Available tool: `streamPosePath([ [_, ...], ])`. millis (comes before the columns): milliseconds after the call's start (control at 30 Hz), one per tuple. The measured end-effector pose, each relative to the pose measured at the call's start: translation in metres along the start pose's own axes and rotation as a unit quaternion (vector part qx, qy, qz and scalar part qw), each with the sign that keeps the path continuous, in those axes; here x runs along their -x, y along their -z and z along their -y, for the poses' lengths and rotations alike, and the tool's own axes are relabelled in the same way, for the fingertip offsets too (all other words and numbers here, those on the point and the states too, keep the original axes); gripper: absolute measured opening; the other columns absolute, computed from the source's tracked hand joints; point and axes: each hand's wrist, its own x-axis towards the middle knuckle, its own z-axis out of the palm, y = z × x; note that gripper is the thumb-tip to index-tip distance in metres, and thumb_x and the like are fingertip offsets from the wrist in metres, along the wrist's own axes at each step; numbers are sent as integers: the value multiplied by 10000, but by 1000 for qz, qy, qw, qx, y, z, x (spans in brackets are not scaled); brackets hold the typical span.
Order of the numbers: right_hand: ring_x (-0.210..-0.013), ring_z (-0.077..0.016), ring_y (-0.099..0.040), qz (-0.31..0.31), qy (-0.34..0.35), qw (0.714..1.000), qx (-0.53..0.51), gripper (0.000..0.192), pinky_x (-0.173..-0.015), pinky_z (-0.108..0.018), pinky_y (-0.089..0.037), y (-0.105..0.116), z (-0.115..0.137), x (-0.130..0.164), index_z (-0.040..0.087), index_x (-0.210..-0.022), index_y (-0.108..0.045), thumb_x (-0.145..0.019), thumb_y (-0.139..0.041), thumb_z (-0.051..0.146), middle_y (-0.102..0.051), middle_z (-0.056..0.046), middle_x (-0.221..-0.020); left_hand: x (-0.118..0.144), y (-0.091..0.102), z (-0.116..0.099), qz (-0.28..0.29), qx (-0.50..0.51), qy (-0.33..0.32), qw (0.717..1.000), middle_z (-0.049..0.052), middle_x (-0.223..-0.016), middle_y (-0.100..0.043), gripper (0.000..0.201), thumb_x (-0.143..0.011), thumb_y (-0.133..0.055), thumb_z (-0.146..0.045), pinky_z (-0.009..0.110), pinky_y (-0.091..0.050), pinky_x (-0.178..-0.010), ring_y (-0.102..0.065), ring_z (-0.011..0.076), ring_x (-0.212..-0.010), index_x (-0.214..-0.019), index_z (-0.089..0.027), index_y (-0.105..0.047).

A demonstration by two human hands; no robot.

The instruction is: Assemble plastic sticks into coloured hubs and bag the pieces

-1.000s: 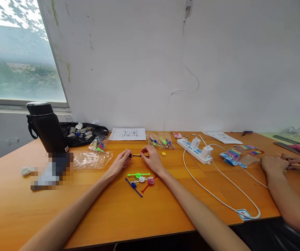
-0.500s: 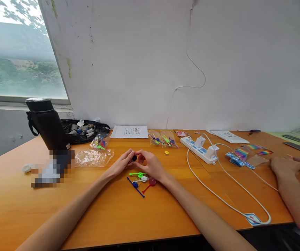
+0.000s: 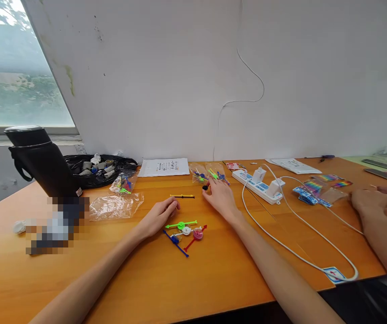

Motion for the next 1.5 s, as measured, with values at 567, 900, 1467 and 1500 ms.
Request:
streamPosePath([
  [567, -1103, -289, -511, 6, 25, 1000, 4, 196, -964, -407, -384, -4, 17, 9, 165, -988, -657, -904, -490, 223, -614, -150, -1109, 5, 8, -16, 145, -91, -68, 983, 27, -904, -630, 290, -884, -596, -464, 264, -407, -713, -550, 163, -804, -945, -196, -687],
  [900, -717, -147, -570, 179, 57, 896, -402, 282, -671, -267, -390, -6, 50, 15, 191, -930, -667, -967, -463, 382, -658, -10, -793, 1, 10, -4, 7, 14, -3, 1000, 1, -814, -598, 328, -907, -547, -484, 240, -362, -622, -479, 126, -672, -985, -184, -653],
  [1467, -756, -131, -581, 255, -69, 696, -668, 421, -705, -263, -423, -6, 67, 23, 224, -1118, -588, -811, -719, 480, -670, -7, -845, -3, 9, 5, -52, 303, 19, 951, 36, -1036, -628, 299, -831, -701, -436, 306, -502, -856, -625, 166, -915, -1016, -209, -635],
  [1500, -775, -138, -600, 265, -59, 690, -671, 442, -701, -263, -429, -5, 69, 24, 235, -1145, -563, -815, -719, 485, -681, -8, -852, -3, 9, 6, -47, 324, 16, 945, 30, -1034, -620, 296, -832, -703, -432, 305, -507, -844, -625, 148, -865, -1013, -208, -636],
])
